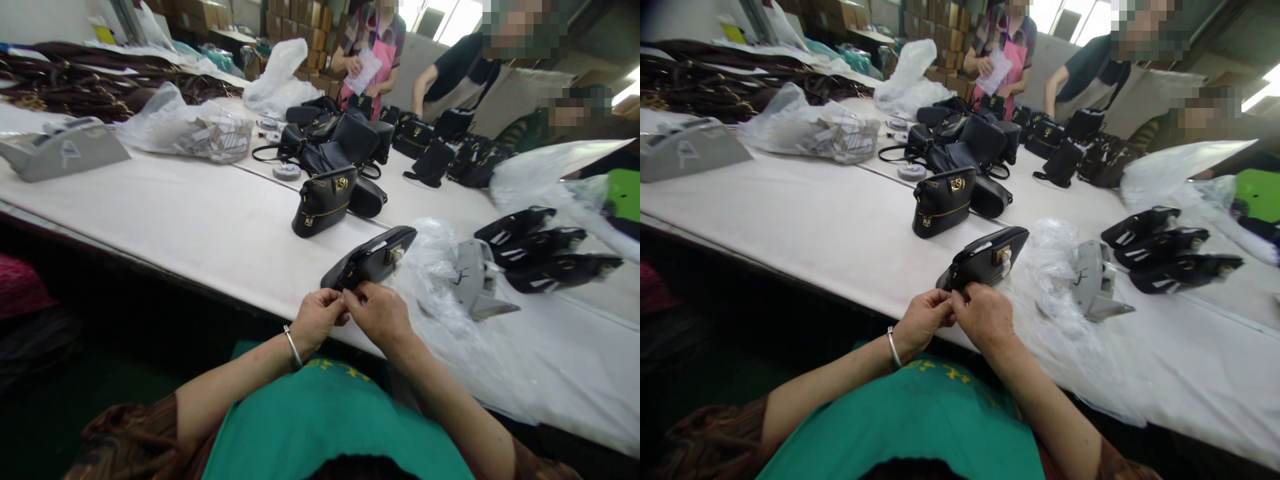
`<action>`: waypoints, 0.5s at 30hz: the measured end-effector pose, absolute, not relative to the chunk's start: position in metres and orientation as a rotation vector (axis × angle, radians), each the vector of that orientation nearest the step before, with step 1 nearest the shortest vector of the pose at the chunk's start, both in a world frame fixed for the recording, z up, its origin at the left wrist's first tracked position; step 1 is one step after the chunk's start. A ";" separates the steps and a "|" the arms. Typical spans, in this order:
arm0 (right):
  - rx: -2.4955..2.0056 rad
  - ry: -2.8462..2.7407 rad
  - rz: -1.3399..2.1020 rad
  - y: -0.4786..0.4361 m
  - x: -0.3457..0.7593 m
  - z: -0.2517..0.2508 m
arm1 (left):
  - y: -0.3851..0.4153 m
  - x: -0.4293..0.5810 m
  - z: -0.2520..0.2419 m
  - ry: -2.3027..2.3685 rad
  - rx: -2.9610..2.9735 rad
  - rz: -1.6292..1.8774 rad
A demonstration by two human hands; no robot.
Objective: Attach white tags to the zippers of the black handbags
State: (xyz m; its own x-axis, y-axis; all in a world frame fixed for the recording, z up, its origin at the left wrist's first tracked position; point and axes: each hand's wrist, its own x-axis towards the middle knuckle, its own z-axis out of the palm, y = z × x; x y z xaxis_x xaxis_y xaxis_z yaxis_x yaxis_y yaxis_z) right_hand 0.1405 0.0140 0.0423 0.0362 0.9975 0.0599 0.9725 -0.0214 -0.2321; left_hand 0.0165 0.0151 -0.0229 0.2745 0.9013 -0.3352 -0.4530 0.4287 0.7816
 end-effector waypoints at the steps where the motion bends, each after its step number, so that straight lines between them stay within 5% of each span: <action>1: -2.068 -2.016 0.280 0.014 0.144 0.042 | 0.016 0.015 -0.023 0.856 0.616 0.979; 5: -1.911 -1.921 0.628 0.013 0.158 0.038 | 0.018 0.010 -0.021 0.826 0.589 0.898; 15: -1.847 -1.662 0.874 0.011 0.163 0.021 | 0.022 0.002 -0.011 0.825 0.416 0.734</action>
